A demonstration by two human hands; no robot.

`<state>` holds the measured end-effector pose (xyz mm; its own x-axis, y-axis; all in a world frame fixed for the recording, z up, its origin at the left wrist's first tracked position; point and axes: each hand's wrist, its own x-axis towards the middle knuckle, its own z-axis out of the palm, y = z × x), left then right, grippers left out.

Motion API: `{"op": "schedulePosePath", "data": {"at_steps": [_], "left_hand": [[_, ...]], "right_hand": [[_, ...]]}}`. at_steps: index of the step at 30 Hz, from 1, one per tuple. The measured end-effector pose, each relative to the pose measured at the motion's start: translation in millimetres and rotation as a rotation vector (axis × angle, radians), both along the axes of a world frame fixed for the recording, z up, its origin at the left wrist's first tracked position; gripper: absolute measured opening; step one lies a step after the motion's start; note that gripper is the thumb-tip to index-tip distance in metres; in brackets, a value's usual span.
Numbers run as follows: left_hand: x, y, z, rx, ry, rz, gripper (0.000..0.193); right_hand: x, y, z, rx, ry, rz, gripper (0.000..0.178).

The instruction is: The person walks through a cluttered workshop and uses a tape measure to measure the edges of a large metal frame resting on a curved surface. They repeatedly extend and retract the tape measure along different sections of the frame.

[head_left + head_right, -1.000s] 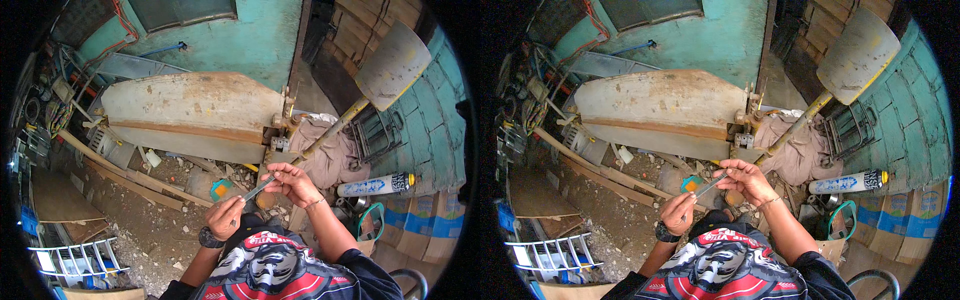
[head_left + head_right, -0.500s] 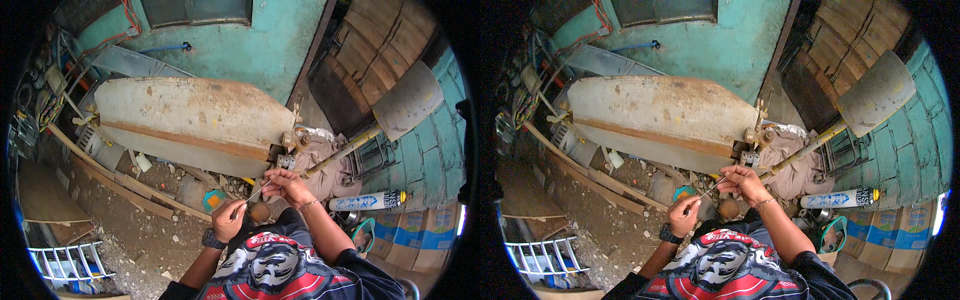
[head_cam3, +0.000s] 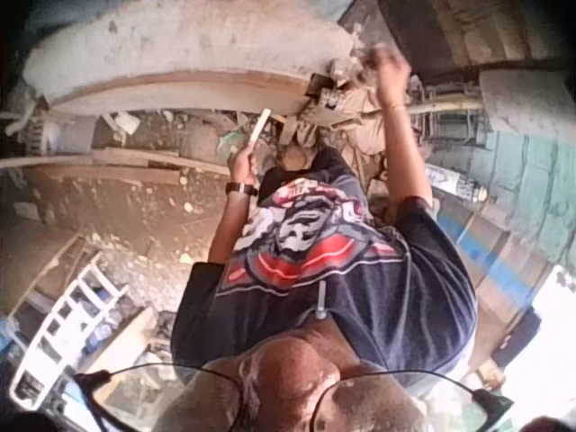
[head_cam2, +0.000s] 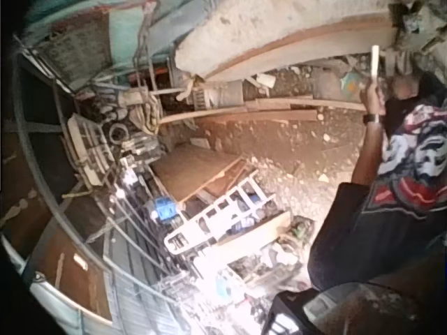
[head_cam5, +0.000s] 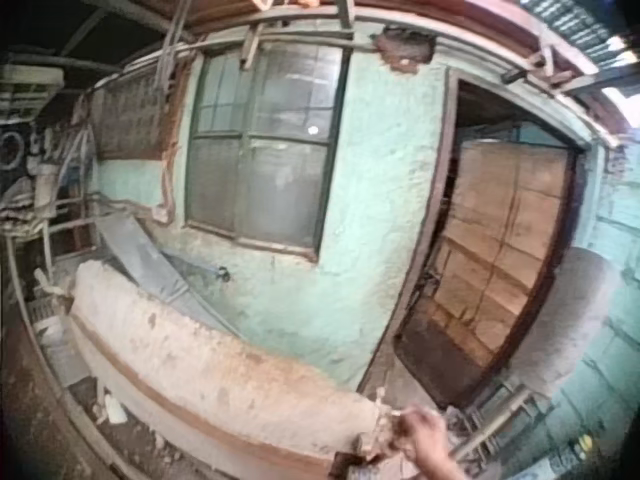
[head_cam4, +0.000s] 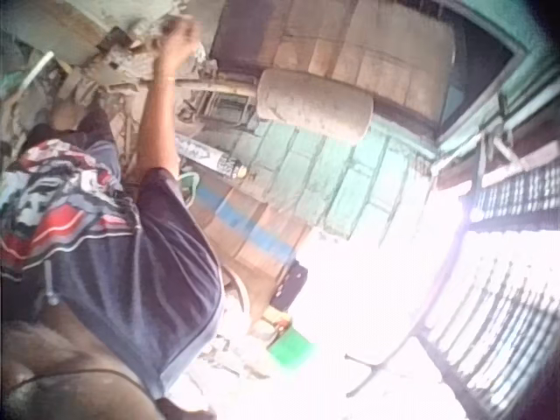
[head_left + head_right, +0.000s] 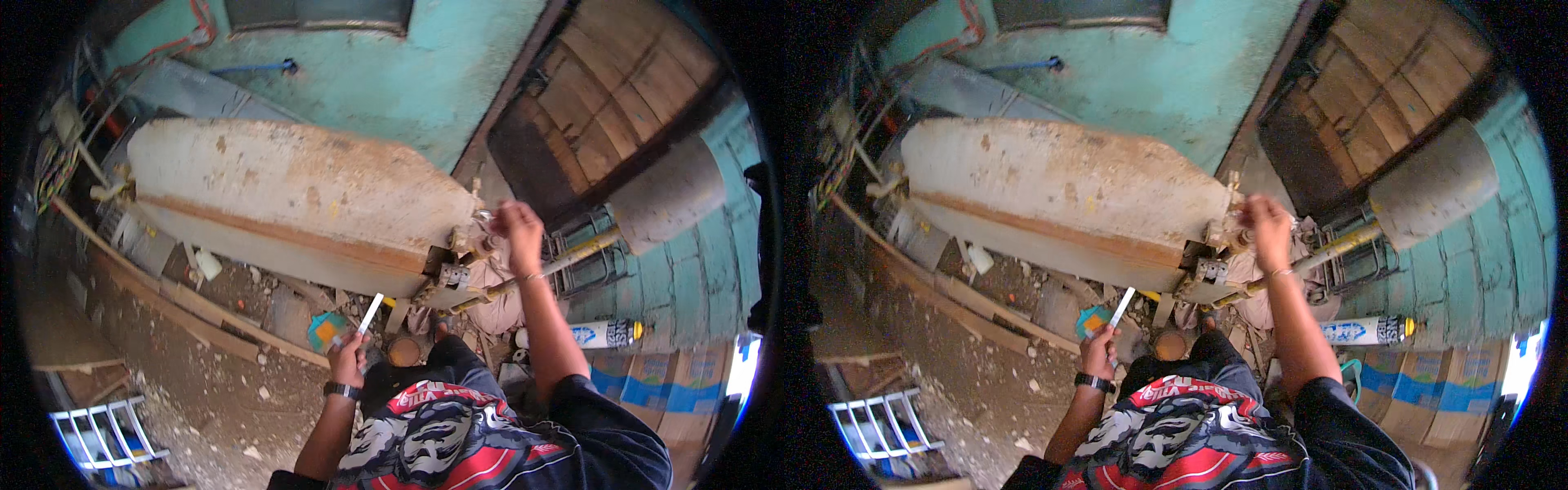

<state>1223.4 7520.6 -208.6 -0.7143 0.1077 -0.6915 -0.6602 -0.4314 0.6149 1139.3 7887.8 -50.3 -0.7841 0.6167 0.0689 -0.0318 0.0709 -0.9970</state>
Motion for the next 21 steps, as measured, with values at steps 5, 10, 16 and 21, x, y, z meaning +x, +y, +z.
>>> {"op": "schedulePosePath", "data": {"at_steps": [5,10,16,21], "left_hand": [[-21.2,36.5,-29.5,0.01,-0.014,0.152,0.015],[-33.5,69.3,-50.6,-0.07,-0.042,0.243,0.012],[-43.3,103.5,-48.4,-0.247,-0.105,0.302,0.015],[-31.6,127.9,-49.3,-0.315,-0.148,0.335,0.017]], "right_hand": [[-65.4,84.8,-14.2,-0.187,0.021,-0.219,0.019],[-149.4,152.4,-82.3,-0.159,-0.102,-0.28,0.018],[-237.0,258.7,-239.5,0.365,-0.311,-0.16,0.042],[-282.0,273.8,-310.1,0.586,-0.694,-0.112,0.06]]}}
